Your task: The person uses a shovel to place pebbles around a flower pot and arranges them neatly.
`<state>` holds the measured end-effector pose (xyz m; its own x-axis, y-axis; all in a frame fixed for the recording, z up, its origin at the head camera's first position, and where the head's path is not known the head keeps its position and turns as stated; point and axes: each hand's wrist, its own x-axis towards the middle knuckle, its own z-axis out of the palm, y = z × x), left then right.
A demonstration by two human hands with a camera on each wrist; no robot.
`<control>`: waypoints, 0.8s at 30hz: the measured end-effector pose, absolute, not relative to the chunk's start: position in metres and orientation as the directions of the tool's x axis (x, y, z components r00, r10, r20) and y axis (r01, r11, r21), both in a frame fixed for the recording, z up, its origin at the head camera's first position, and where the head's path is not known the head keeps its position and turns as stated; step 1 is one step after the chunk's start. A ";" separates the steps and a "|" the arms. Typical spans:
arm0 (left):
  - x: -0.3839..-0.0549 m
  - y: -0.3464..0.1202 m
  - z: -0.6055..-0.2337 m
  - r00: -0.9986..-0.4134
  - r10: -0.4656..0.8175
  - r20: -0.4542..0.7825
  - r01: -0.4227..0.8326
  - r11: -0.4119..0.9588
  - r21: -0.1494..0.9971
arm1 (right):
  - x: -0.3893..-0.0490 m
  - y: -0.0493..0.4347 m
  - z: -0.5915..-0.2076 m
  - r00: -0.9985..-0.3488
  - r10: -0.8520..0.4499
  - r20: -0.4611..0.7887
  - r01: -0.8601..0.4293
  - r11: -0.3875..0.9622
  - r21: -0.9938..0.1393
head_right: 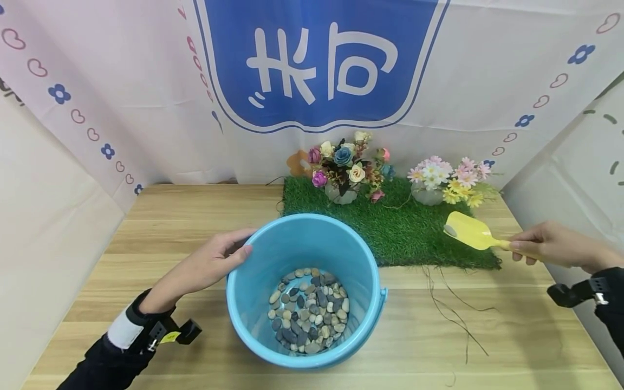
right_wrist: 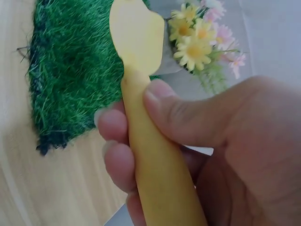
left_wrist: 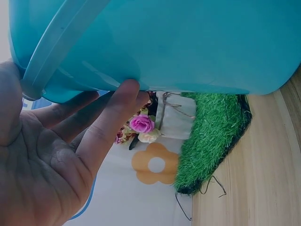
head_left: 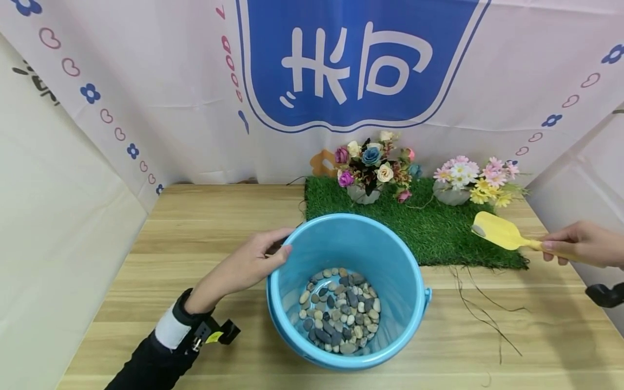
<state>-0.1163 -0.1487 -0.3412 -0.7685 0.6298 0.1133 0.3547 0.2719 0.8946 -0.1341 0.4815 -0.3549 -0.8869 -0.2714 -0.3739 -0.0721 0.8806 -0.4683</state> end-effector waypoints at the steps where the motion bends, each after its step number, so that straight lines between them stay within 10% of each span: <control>1: -0.116 -0.149 -0.341 -0.769 0.629 0.114 0.356 0.273 0.894 | -0.135 0.481 -0.356 -0.887 -0.243 -0.394 -0.044 0.891 -0.451; 24: -0.111 -0.151 -0.338 -0.780 0.616 0.114 0.349 0.276 0.895 | -0.147 0.481 -0.368 -0.894 -0.138 -0.427 0.036 0.926 -0.375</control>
